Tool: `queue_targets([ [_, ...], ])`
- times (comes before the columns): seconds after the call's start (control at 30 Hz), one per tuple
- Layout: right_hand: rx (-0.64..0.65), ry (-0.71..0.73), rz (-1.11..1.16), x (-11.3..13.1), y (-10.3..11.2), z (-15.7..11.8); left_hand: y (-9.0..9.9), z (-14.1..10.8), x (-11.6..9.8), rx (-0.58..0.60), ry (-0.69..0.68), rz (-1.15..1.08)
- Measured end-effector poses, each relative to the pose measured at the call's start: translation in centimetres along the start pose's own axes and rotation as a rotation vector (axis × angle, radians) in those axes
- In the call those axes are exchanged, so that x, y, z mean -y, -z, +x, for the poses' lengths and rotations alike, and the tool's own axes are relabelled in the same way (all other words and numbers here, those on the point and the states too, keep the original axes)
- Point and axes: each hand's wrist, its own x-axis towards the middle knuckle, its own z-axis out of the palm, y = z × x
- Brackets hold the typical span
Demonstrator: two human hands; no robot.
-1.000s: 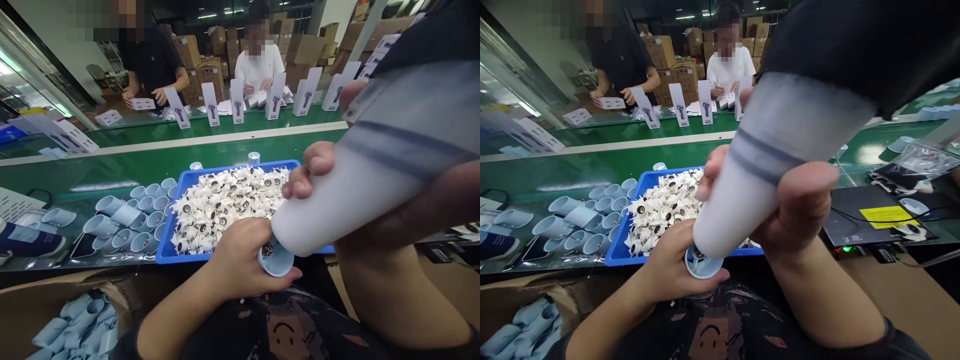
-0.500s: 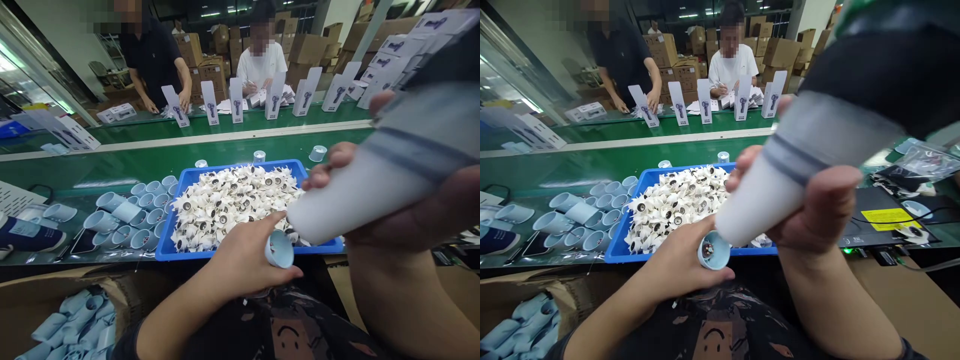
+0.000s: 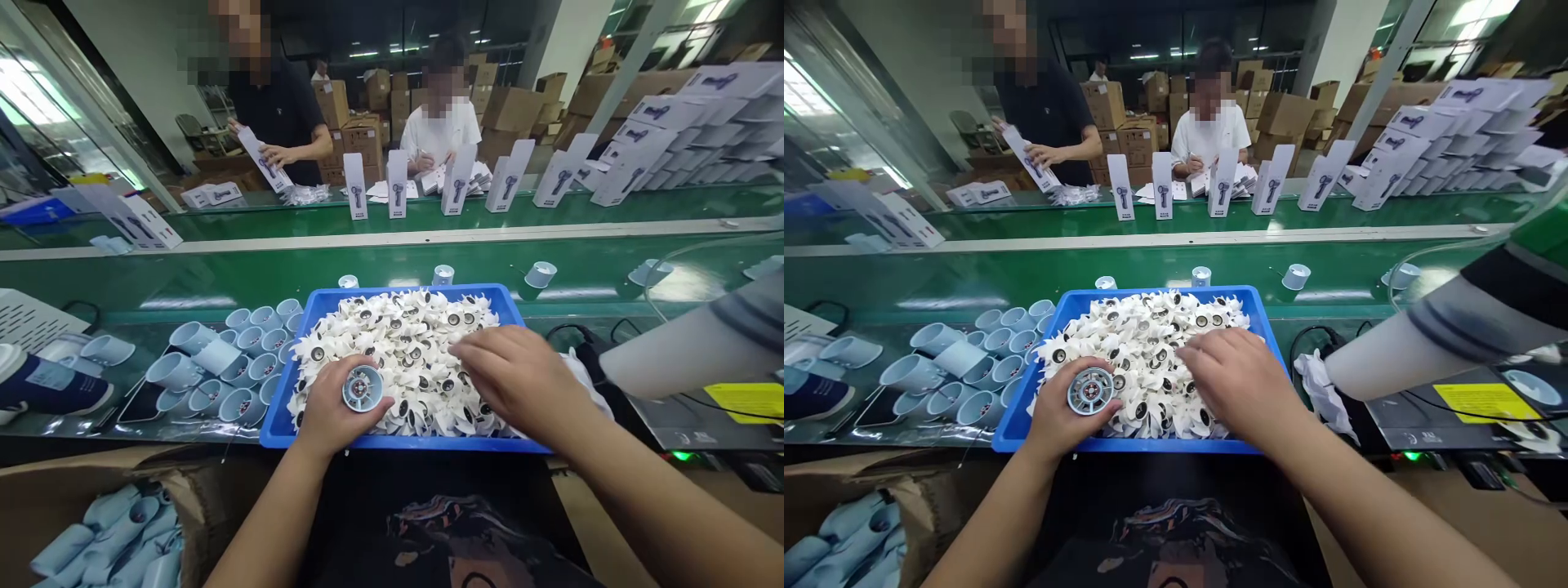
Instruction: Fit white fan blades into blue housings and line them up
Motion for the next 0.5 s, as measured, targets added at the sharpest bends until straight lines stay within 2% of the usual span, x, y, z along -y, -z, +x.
queue_targets([
  [0.07,0.201,-0.058,-0.141,-0.5,-0.8,1.9,0.2,0.0,0.0,-0.02,-0.068,0.044],
  [0.13,0.326,-0.137,-0.246,-1.1,-1.0,3.3,0.4,-0.1,-0.1,-0.008,-0.106,0.074],
  [0.23,0.395,-0.219,-0.319,-1.8,-0.5,4.1,0.7,-0.2,-0.3,0.023,-0.092,0.082],
  [0.37,0.499,-0.299,-0.311,-2.0,-0.6,3.8,0.7,0.0,-0.4,0.041,-0.077,0.054],
  [0.5,0.446,-0.352,-0.23,-1.7,-1.6,3.2,0.3,-0.1,0.0,0.006,-0.06,-0.002],
])
